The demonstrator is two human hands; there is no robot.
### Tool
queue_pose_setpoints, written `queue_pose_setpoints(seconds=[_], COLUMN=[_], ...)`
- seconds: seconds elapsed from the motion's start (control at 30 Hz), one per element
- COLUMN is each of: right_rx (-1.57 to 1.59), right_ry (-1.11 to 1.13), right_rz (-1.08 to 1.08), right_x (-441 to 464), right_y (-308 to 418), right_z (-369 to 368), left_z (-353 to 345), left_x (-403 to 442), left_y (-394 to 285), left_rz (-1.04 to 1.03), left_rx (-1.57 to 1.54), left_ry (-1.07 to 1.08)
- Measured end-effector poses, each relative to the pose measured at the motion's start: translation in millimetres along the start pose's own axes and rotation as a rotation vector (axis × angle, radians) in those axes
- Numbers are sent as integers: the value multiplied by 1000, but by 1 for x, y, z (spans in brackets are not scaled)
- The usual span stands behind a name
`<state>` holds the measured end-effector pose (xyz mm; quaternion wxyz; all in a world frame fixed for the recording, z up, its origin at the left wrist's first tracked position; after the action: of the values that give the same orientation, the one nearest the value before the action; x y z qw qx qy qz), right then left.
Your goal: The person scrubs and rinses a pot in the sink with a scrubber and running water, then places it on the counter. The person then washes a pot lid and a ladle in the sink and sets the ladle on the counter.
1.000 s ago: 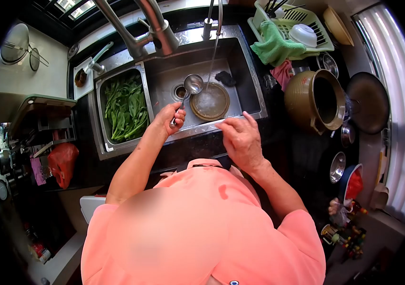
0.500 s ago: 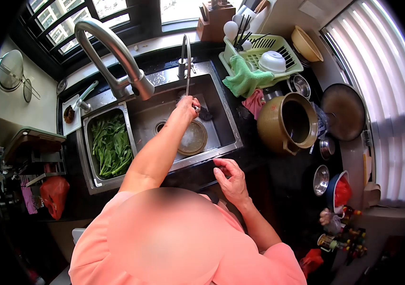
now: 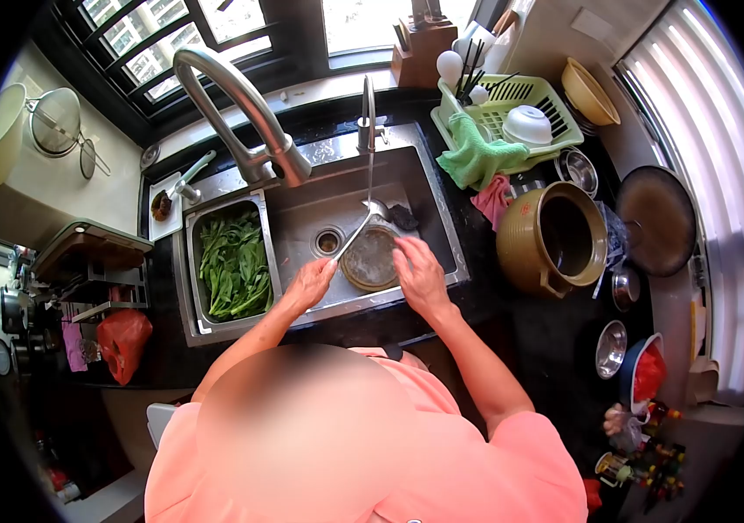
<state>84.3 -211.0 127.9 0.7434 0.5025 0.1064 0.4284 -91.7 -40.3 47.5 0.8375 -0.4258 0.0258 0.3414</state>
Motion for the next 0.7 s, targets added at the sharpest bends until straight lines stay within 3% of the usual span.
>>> queue_pose_setpoints(seconds=[0.1,0.13,0.2,0.3,0.33,0.37,0.43,0.47,0.57,0.6,0.63,0.7], right_rx=[-137,-126,-105,68,384,499,982,1119,441,148,44,129], right_ry=[-32,-30,-23,208,235,307,434,458,233,106,75,212], right_rz=[185,155,95,-240,-365,-456,-1045,-1031,-266,64,75,-417], right_x=[49,62,86,113,120,125,115,118,134,128,125,128], right_y=[-39,-52,-68,-78,-98,-118,-121,-122,-126,-91,-66,-98], right_z=[-69,-86,-110,-128,-144,-153,-156,-156,-163,-147,-132,-127], left_z=[15,18,30,40,42,45,49,51,48,47,50,47], left_x=[-32,-40,-58,-74,-78,-82,-85,-83,-65,-61,-55,-45], left_y=[-2,-4,-19,-17,-13,-11,-6,-6,-6,-11,-19,-21], left_rz=[3,-54,19,50,36,22,20,15,25,52,76,44], left_rx=[87,84,199,282,298,314,282,268,326,376,429,493], left_ry=[-100,-155,-140,-189,-218,-246,-251,-254,-291,-265,-238,-214])
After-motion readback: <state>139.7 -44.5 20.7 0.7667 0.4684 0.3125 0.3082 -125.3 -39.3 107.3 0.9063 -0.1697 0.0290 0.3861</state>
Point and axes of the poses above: each hand's wrist, its own x-axis towards the middle knuckle, its own z-axis out of the back of the hand, y = z × x, the point moved 6 cm from there along x, towards the middle knuckle, and after that the axes turned 10 degrees about x, right-handed, at the moved point
